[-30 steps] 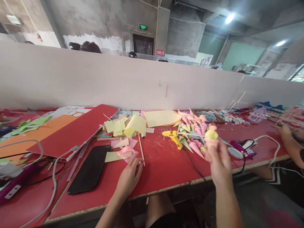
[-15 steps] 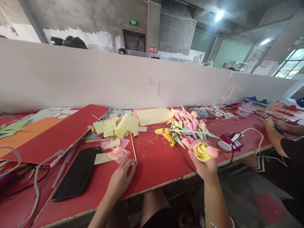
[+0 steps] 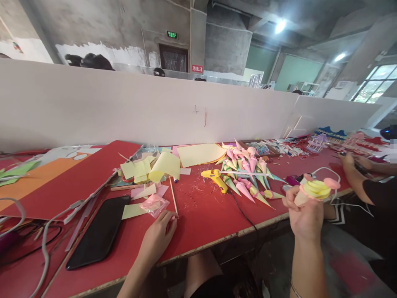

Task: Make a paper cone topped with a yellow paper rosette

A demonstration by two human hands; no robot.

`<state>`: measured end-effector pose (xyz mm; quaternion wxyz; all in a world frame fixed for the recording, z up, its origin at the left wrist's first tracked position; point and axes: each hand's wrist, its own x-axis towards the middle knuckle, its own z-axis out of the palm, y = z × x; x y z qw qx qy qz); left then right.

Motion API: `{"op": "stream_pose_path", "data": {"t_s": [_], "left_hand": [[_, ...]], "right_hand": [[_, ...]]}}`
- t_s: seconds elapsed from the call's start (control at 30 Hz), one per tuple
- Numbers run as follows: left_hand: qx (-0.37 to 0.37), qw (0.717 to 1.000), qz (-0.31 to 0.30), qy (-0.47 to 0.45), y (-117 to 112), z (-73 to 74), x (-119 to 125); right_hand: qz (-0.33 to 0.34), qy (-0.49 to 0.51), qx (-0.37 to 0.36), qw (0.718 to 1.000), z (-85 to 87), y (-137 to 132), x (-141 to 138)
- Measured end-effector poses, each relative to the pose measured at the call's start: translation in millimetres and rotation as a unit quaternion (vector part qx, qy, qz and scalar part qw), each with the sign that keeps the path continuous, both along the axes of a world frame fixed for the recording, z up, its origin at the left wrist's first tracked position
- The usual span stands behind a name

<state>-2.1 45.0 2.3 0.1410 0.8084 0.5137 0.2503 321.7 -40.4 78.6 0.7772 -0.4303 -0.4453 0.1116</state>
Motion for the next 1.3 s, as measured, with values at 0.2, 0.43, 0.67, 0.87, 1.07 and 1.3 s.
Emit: {"op": "stream_pose_path", "data": {"t_s": [0.2, 0.43, 0.67, 0.87, 1.07, 1.3], "left_hand": [[0.006, 1.0, 0.012, 0.005, -0.3, 0.7, 1.1], [-0.011, 1.0, 0.012, 0.019, -0.5, 1.6, 1.5], [-0.009, 1.0, 0.018, 0.013, -0.6, -0.4, -0.3], [-0.011, 1.0, 0.029, 0.001, -0.3, -1.1, 0.2], [-0.011, 1.0, 0.019, -0.022, -0.5, -3.5, -2.5], [-0.013, 0.999, 0.003, -0.041, -0.3, -5.7, -3.5]], "right_hand": [[-0.03, 0.047, -0.032, 0.998, -17.9, 17.4, 8.2], [-0.136, 0.121, -0.053, 0.982, -46.8, 48.2, 52.4], [-0.162, -0.167, -0.238, 0.943, -29.8, 96.9, 85.5], [-0.157, -0.327, -0.244, 0.899, 2.0, 163.3, 87.3], [-0.161, -0.433, -0.322, 0.827, 9.7, 218.5, 87.2], [-0.175, -0.411, -0.366, 0.816, 12.5, 239.5, 98.0]]}}
